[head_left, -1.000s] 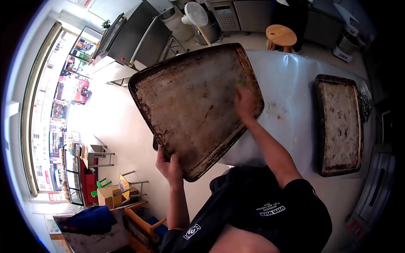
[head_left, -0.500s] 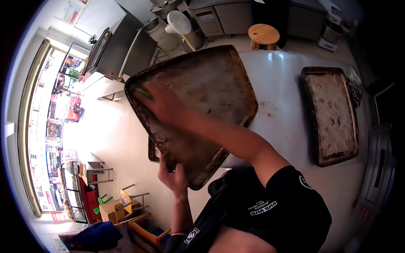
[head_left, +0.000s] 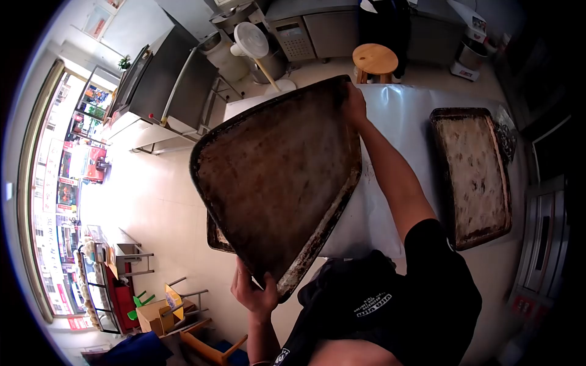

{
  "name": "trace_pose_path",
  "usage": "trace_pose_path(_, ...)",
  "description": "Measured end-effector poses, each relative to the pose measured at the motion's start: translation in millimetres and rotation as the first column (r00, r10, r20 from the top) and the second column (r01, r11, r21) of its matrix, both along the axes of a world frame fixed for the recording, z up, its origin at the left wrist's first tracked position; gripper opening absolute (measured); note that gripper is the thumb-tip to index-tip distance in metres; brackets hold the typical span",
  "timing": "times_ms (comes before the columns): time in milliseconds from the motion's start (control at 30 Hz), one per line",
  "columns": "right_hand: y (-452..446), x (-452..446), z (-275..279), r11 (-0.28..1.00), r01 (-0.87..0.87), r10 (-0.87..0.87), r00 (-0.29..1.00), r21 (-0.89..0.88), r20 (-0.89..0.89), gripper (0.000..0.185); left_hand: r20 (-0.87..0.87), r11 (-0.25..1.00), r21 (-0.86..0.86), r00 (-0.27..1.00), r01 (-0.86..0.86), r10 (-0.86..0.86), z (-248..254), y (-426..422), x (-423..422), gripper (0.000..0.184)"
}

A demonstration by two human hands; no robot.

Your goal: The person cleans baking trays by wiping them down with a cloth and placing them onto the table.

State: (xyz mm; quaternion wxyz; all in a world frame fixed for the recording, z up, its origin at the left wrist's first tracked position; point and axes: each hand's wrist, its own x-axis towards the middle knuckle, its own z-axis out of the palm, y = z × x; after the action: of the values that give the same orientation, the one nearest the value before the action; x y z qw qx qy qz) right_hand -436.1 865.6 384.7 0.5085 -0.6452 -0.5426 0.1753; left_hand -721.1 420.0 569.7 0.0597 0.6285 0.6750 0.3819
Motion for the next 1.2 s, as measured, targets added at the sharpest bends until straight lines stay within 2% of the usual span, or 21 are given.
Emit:
trace_pose_path(67,6,12,-17,0.996,-0.071,0.069,0.997,0.06,0.033,0.037,0.042,0.997,0.059,0.998,-0.045,0.043,0,7,6,0.051)
trace_pose_path(133,-17,1,-49,0.993,0.022,-0.008,0.993,-0.12,0.118,0.035,0.109,0.995,0.028,0.99,-0.096,0.092,3,9,12,0.042)
trace_pose_path(200,-73,-11,-100,0.96,-0.056,0.107,0.979,-0.276,0.174,0.046,0.064,0.993,0.085,0.995,-0.087,0.081,-4,11,10,0.044)
trace_pose_path(233,-107,-12,-124,0.897,-0.139,0.22,0.964,-0.419,0.149,0.046,0.045,0.988,0.127,0.996,-0.087,0.082,-8,14,9,0.045)
trace_pose_path(267,-132,-13,-159,0.85,-0.247,0.372,0.907,-0.465,0.199,0.044,0.061,0.988,0.099,0.992,-0.117,0.112,-12,16,6,0.05)
trace_pose_path(333,-149,-21,-160,0.908,-0.179,0.251,0.957,-0.378,0.149,0.044,0.08,0.986,0.009,0.983,-0.169,0.167,-15,12,-2,0.062)
trace_pose_path(367,-143,-21,-158,0.933,-0.132,0.181,0.976,-0.334,0.122,0.043,0.064,0.983,0.075,0.985,-0.167,0.163,-19,23,-1,0.061)
trace_pose_path(400,-133,-21,-161,0.993,-0.018,0.034,0.99,-0.117,0.139,0.036,0.039,0.981,0.105,0.986,-0.163,0.16,-20,24,-2,0.061)
trace_pose_path(433,-127,-22,-128,0.999,0.031,-0.028,0.997,-0.042,0.075,0.033,0.007,0.98,0.131,0.989,-0.149,0.149,-19,20,-3,0.06)
trace_pose_path(467,-108,-19,-70,0.994,0.098,-0.098,0.995,0.053,0.007,0.031,0.06,0.979,0.106,0.984,-0.171,0.166,-18,19,1,0.049)
trace_pose_path(500,-88,-16,-42,0.975,0.114,-0.111,0.993,0.191,-0.025,0.033,0.085,0.981,0.099,0.983,-0.17,0.161,-17,18,2,0.047)
trace_pose_path(600,-38,-7,20,0.918,0.111,-0.099,0.994,0.381,-0.052,0.037,0.114,0.988,0.051,0.984,-0.147,0.14,-17,12,5,0.041)
trace_pose_path(700,-37,-19,8,0.935,0.185,-0.155,0.98,0.301,-0.122,0.033,0.099,0.996,-0.007,0.991,-0.094,0.094,-11,8,7,0.035)
trace_pose_path(767,-70,-32,-56,0.987,0.161,-0.16,0.978,-0.008,-0.135,0.046,0.128,0.996,-0.012,0.988,-0.089,0.09,-13,7,7,0.032)
trace_pose_path(833,-112,-39,-129,0.962,0.062,-0.114,0.976,-0.266,-0.186,0.048,0.269,0.995,0.016,0.958,-0.103,0.095,-18,15,5,0.033)
trace_pose_path(900,-132,-34,-149,0.945,-0.024,-0.016,0.993,-0.326,-0.119,0.04,0.338,0.994,0.055,0.939,-0.09,0.067,-19,19,0,0.037)
trace_pose_path(933,-131,-24,-151,0.966,-0.088,0.118,0.987,-0.243,0.112,0.039,0.4,0.99,0.037,0.91,-0.137,0.111,-19,20,0,0.039)
trace_pose_path(1033,-123,-14,-76,0.914,-0.182,0.124,0.976,-0.362,-0.178,0.037,0.454,0.979,0.046,0.877,-0.197,0.155,-25,23,-5,0.043)
trace_pose_path(1100,-134,-38,-34,0.997,-0.082,0.08,0.991,-0.012,-0.111,0.038,0.466,0.974,0.076,0.871,-0.213,0.154,-28,21,-7,0.046)
trace_pose_path(1167,-162,-69,2,0.955,-0.213,0.206,0.977,0.206,0.053,0.04,0.491,0.974,0.092,0.861,-0.205,0.134,-29,22,-5,0.047)
trace_pose_path(1200,-174,-84,6,0.935,-0.234,0.231,0.972,0.265,0.045,0.041,0.467,0.98,0.084,0.876,-0.18,0.12,-26,21,-4,0.045)
